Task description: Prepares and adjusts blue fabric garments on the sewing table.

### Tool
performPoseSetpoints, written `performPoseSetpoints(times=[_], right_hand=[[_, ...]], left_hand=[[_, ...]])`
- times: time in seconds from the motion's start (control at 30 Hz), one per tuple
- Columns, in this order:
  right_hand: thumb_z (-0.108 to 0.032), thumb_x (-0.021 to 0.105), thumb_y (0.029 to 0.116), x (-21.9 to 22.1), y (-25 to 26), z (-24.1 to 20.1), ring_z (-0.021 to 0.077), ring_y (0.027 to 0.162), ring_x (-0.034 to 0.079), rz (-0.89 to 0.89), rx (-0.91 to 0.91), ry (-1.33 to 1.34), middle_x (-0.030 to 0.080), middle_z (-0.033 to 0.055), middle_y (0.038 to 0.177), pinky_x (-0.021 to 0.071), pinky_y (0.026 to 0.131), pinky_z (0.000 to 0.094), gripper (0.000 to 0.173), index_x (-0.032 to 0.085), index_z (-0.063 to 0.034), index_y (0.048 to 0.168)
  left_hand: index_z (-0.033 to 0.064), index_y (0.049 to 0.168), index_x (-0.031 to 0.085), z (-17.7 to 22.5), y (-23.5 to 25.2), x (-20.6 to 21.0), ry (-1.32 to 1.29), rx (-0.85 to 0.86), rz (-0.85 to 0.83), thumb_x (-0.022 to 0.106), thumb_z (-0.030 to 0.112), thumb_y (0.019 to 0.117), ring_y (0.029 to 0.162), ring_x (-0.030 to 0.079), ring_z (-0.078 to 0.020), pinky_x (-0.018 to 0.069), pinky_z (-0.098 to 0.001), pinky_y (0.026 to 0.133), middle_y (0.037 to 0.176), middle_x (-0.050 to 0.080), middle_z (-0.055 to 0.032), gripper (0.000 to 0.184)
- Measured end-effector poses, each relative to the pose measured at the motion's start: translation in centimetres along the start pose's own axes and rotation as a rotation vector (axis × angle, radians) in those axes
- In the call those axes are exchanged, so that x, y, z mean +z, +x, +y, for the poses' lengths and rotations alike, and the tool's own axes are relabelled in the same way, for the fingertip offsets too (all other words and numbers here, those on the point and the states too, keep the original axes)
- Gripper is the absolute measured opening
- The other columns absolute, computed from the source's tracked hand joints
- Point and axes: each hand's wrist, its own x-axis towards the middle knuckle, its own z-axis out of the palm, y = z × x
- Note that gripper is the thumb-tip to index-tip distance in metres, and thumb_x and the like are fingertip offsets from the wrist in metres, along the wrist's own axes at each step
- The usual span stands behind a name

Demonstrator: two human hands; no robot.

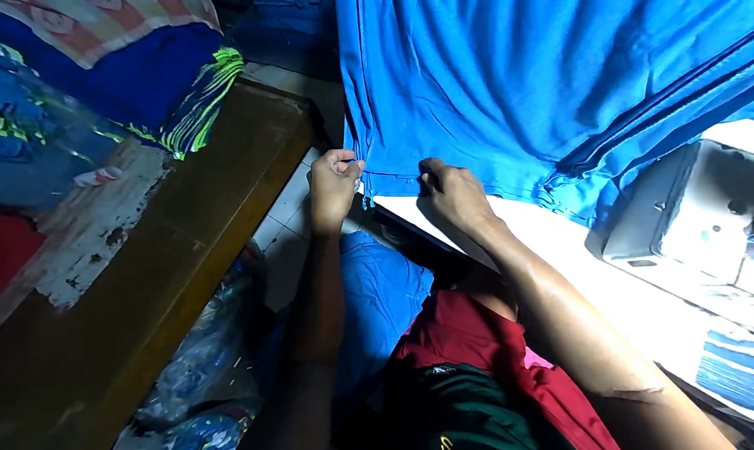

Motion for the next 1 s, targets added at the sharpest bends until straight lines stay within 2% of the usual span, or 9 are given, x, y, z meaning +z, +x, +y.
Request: performPoseSetpoints(times=[0.2,0.33,0.43,0.6,0.7,0.83,0.87,0.93,1.0], right_hand=[[-0.027,0.050,0.1043,-0.7,0.0,-0.3,0.0316,0.099,0.071,0.004,0.069,-0.046,0.074,0.0080,0.106,0.0549,0.079,0.0582,0.031,0.067,-0.0258,0.131],[-0.027,0.049,0.1049,-0.6,0.0,0.3,0.0308,0.100,0.071,0.048,0.069,-0.042,0.074,0.0075,0.107,0.0552,0.079,0.0577,0.032,0.067,-0.0264,0.131],[-0.027,0.049,0.1053,-0.6,0.0,0.4,0.0307,0.100,0.071,0.039,0.068,-0.039,0.074,0.0077,0.108,0.0549,0.080,0.0573,0.032,0.067,-0.0249,0.131],[-0.025,0.051,0.1029,-0.4,-0.2,-0.1,0.0317,0.099,0.070,0.041,0.060,-0.076,0.073,0.0093,0.106,0.0545,0.078,0.0576,0.031,0.067,-0.0228,0.129],[-0.024,0.052,0.1011,-0.6,-0.3,-0.1,0.0318,0.101,0.070,0.039,0.066,-0.076,0.073,0.0087,0.109,0.0544,0.078,0.0579,0.033,0.066,-0.0239,0.131],[-0.024,0.052,0.1023,-0.8,-0.2,0.3,0.0324,0.102,0.070,0.021,0.063,-0.061,0.073,0.0086,0.111,0.0548,0.081,0.0591,0.034,0.065,-0.0264,0.134],[-0.024,0.052,0.1024,-0.7,-0.2,0.4,0.0321,0.102,0.070,0.022,0.062,-0.061,0.073,0.0085,0.112,0.0547,0.081,0.0591,0.035,0.065,-0.0269,0.134],[-0.027,0.051,0.1033,-0.6,-0.2,0.6,0.0320,0.102,0.070,0.028,0.054,-0.055,0.073,0.0084,0.112,0.0550,0.082,0.0589,0.034,0.066,-0.0264,0.135],[-0.039,0.045,0.1075,-0.8,-0.2,0.7,0.0299,0.106,0.070,0.009,0.049,-0.007,0.073,0.0071,0.114,0.0547,0.085,0.0583,0.037,0.066,-0.0251,0.135]], left_hand=[[0.0027,0.109,0.071,0.1,1.4,1.1,0.145,-0.038,-0.042,0.074,0.030,0.0950,0.078,0.072,-0.0184,0.0611,-0.0422,0.079,0.088,0.074,-0.0085,0.031],[0.0042,0.109,0.070,-1.3,0.0,0.1,0.102,0.026,-0.111,0.065,0.027,0.1011,0.074,0.069,-0.0140,0.0594,-0.0373,0.073,0.085,0.072,-0.0058,0.025],[0.0052,0.110,0.068,-2.4,-1.5,-0.7,0.043,0.067,-0.180,0.061,0.028,0.1038,0.067,0.061,-0.0118,0.0521,-0.0311,0.062,0.083,0.069,-0.0042,0.025],[0.0062,0.115,0.067,-1.7,-1.5,-0.3,0.009,0.060,-0.054,0.066,0.027,0.1011,0.063,0.064,-0.0121,0.0548,-0.0305,0.058,0.080,0.071,-0.0033,0.025],[0.0038,0.125,0.063,-0.4,-0.6,0.3,0.127,-0.010,-0.034,0.071,0.029,0.0974,0.071,0.070,-0.0166,0.0603,-0.0374,0.068,0.085,0.072,-0.0076,0.038],[0.0022,0.112,0.069,0.3,-0.2,0.2,0.250,-0.026,-0.086,0.067,0.024,0.0982,0.079,0.072,-0.0203,0.0611,-0.0449,0.079,0.088,0.072,-0.0098,0.026],[0.0023,0.111,0.069,0.0,-0.4,0.0,0.247,-0.017,-0.103,0.065,0.025,0.0996,0.077,0.070,-0.0207,0.0602,-0.0455,0.077,0.087,0.072,-0.0095,0.025],[0.0044,0.110,0.068,-0.9,-1.4,-0.6,0.182,0.008,-0.128,0.063,0.028,0.1023,0.068,0.067,-0.0164,0.0575,-0.0385,0.066,0.083,0.071,-0.0057,0.025],[0.0050,0.110,0.067,-1.3,-3.0,-1.3,0.064,0.007,-0.150,0.064,0.028,0.1029,0.062,0.064,-0.0120,0.0544,-0.0305,0.057,0.081,0.072,-0.0037,0.024]])
